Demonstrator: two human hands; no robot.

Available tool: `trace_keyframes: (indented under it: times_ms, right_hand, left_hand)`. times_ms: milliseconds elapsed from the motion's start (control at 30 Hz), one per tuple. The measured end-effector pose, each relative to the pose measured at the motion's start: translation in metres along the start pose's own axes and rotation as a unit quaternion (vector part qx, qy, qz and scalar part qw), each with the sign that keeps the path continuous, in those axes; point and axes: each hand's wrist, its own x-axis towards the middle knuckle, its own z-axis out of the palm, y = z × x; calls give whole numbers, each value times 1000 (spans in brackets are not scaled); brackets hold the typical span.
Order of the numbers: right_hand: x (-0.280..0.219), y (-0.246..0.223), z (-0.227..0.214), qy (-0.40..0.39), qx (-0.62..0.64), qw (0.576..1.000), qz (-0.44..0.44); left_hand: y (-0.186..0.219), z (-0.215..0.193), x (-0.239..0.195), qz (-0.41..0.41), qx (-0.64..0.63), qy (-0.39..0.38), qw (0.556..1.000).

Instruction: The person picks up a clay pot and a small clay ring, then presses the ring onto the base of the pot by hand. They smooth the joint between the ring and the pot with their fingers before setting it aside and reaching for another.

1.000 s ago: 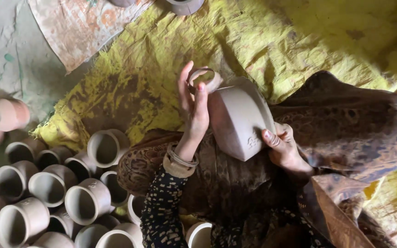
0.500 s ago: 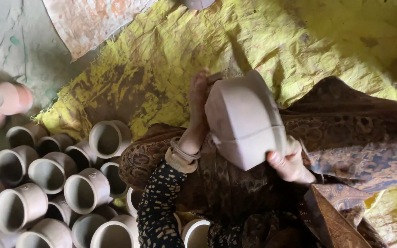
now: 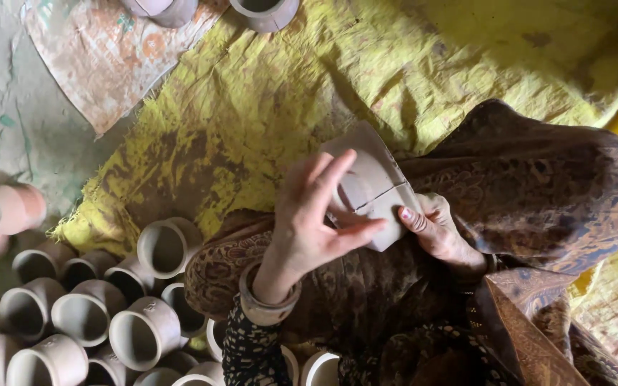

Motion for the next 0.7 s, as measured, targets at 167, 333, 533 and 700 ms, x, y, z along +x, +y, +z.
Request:
trace_keyframes:
  times_ms: [167, 333, 533, 700]
  right_hand:
    - [10, -22, 13, -54, 59, 996, -25]
    - [-3, 12, -12, -52, 27, 998, -31]
    - [3, -14, 4, -61, 20, 998, 3]
    - [10, -29, 19, -54, -19, 998, 34]
  left_hand:
    - [21, 18, 0, 63, 168, -103, 978]
    - [33, 19, 12, 48, 191, -110, 974]
    - [32, 21, 8, 36, 218, -111, 969]
    - [24, 19, 7, 23, 236, -143, 961]
